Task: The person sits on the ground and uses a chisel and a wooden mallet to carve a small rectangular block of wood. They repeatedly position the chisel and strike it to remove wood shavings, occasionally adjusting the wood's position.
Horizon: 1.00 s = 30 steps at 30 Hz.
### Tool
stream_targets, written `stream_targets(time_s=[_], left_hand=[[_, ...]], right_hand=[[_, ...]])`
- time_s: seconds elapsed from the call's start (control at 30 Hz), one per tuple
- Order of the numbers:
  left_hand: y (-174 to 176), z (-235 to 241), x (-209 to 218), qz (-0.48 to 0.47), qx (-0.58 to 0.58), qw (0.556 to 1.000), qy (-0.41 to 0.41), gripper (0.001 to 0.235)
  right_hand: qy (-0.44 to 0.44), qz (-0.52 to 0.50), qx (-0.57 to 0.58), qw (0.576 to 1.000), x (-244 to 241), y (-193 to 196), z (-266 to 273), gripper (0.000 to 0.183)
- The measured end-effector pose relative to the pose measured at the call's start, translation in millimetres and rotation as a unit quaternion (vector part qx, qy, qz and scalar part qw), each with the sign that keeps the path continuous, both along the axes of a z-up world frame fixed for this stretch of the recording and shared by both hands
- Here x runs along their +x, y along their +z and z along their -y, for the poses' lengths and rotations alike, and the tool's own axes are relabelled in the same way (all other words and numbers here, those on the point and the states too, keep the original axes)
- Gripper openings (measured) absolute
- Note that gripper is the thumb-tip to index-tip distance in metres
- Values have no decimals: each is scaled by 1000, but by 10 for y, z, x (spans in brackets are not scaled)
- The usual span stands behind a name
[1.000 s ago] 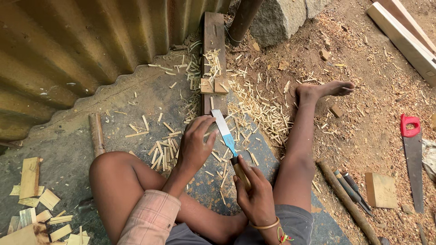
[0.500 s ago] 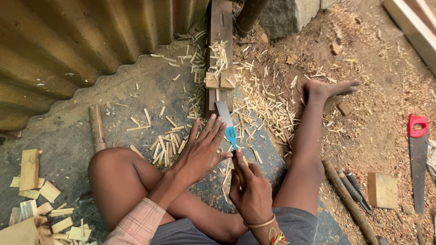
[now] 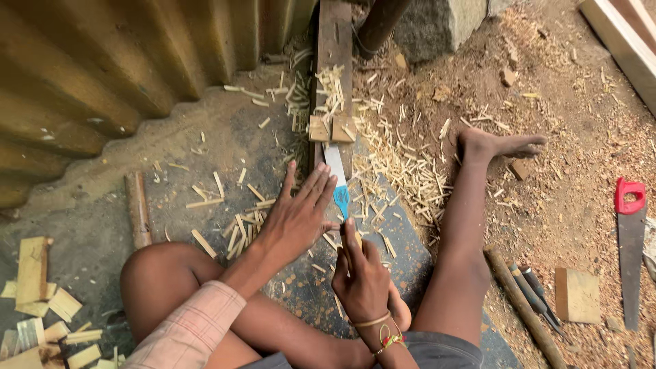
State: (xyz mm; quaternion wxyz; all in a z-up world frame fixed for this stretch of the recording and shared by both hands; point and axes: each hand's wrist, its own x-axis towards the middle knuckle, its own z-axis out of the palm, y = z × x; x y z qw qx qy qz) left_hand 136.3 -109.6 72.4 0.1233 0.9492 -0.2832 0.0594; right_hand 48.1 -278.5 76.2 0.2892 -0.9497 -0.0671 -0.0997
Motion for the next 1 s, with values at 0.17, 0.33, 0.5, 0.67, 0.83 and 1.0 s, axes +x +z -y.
stream_targets(time_s=[0.17, 0.33, 0.5, 0.67, 0.83, 1.0], left_hand=[[-108, 25, -160, -20, -90, 993, 73, 75], [-245, 176, -122, 60, -111, 983, 136, 58], [-295, 114, 75, 65, -136, 980, 132, 53], [-306, 161, 86, 61, -133, 974, 172, 50], [-328, 115, 61, 57, -179, 967, 171, 55], [-350, 133, 161, 81, -167, 970, 155, 50]], right_hand=[[6, -7, 106, 994, -19, 227, 74, 61], [10, 82, 168, 982, -113, 402, 148, 57], [-89, -34, 172, 980, -186, 471, 290, 58], [-64, -31, 188, 980, -301, 439, 378, 54], [9, -15, 200, 980, -322, 350, 320, 54], [-25, -37, 193, 980, -264, 326, 348, 54]])
